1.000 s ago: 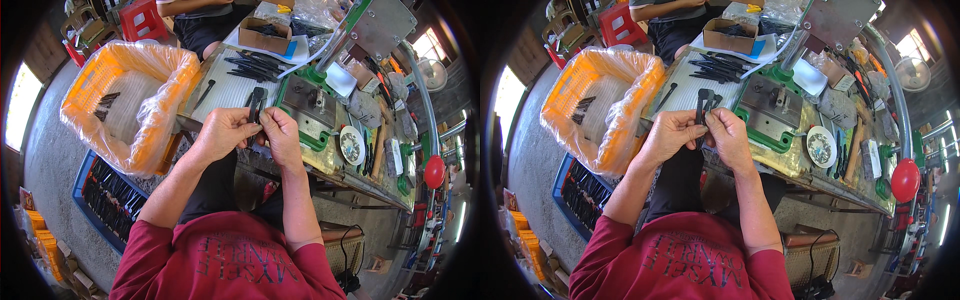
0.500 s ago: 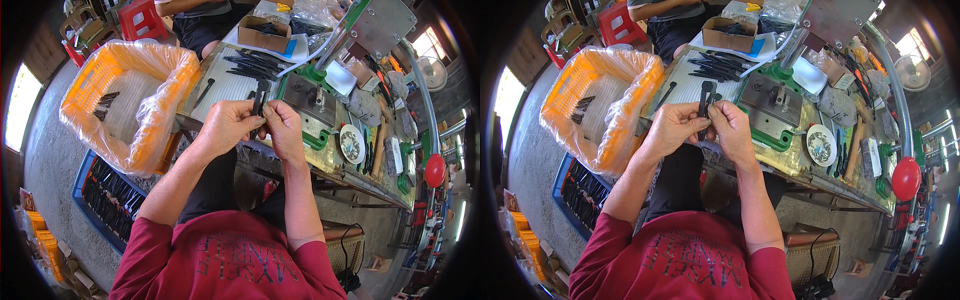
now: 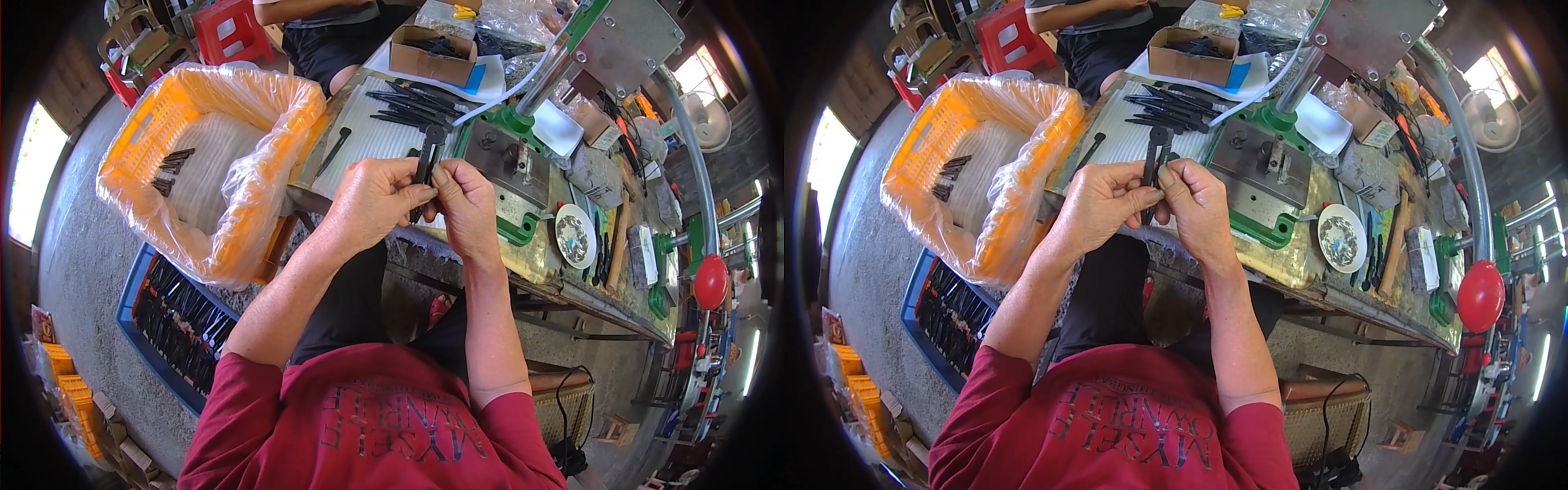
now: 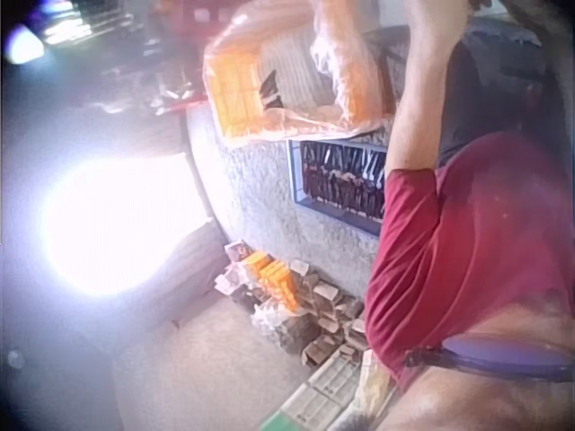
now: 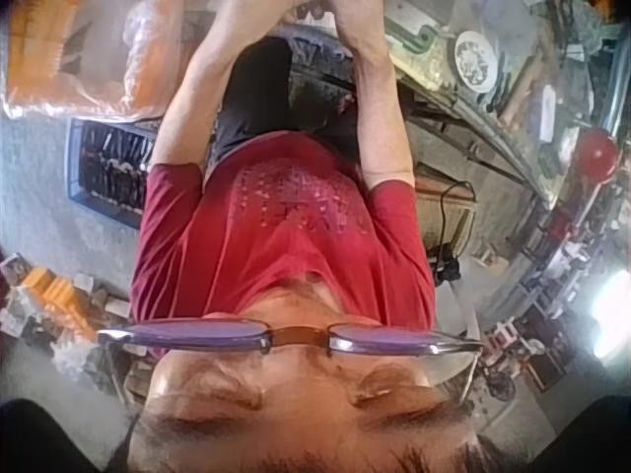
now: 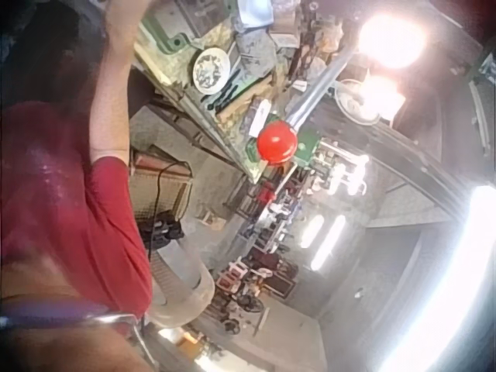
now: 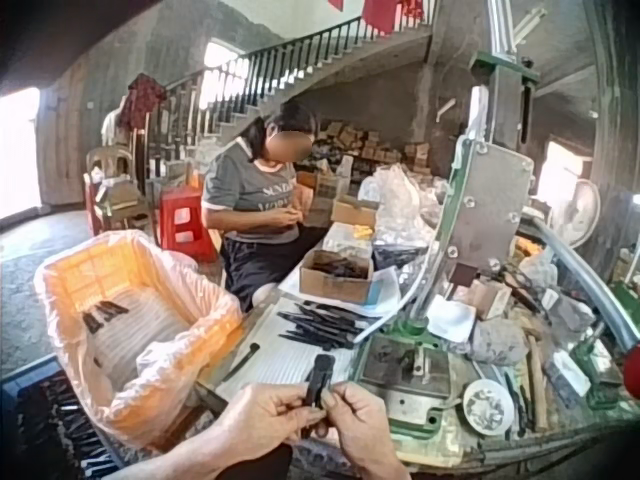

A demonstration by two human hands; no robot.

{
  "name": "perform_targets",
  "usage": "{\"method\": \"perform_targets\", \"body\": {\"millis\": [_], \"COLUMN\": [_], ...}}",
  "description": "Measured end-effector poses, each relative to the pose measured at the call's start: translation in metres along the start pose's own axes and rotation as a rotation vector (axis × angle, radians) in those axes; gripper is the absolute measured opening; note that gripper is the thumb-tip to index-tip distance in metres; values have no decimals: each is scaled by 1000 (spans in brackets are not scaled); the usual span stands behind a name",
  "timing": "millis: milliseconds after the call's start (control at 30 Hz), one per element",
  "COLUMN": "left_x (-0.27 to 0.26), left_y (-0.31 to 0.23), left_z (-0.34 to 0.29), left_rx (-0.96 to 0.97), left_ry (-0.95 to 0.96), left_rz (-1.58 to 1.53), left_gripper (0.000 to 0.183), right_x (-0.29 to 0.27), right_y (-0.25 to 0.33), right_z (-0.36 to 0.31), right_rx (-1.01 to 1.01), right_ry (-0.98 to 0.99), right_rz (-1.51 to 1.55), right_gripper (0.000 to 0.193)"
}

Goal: The person assembles hair clips by inserting small metal pins from a dish into the plastic clip components by hand and fastening them using a manual press machine.

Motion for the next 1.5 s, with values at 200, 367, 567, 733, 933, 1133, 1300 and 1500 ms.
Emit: {"method": "perform_targets", "body": {"millis": [200,367,567,733,933,1133,1300,1500], "left_x": [-12,-69,-98,-96,-98,-97,-95,-82], "left_y": [5,24,46,57,68,70,69,52], "left_z": [-2,-19,-51,-62,-65,-62,-55,-35], "left_rx": [24,42,1,-30,-68,-69,-50,39], "left_ry": [-14,-336,-446,-429,-423,-421,-435,-402], "left_rz": [-42,-169,-160,-236,-216,-217,-214,-326], "left_gripper": [21,25,25,25,26,25,21,16], "right_x": [9,15,29,38,52,63,78,78], "right_y": [-4,-22,-63,-93,-101,-102,-88,-62], "right_z": [5,16,51,89,109,115,107,83], "right_rx": [2,115,303,281,179,174,113,-152], "right_ry": [14,-19,-46,13,63,158,235,109], "right_rz": [-11,-3,-228,-600,-986,-1140,-1211,-1258], "right_gripper": [16,18,22,21,27,27,28,28]}}
Point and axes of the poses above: each hand's wrist, its own z-axis towards the middle knuckle, its own x-axis out of the palm, y = z × x, the point moved 9 cm from there along z, towards the middle knuckle
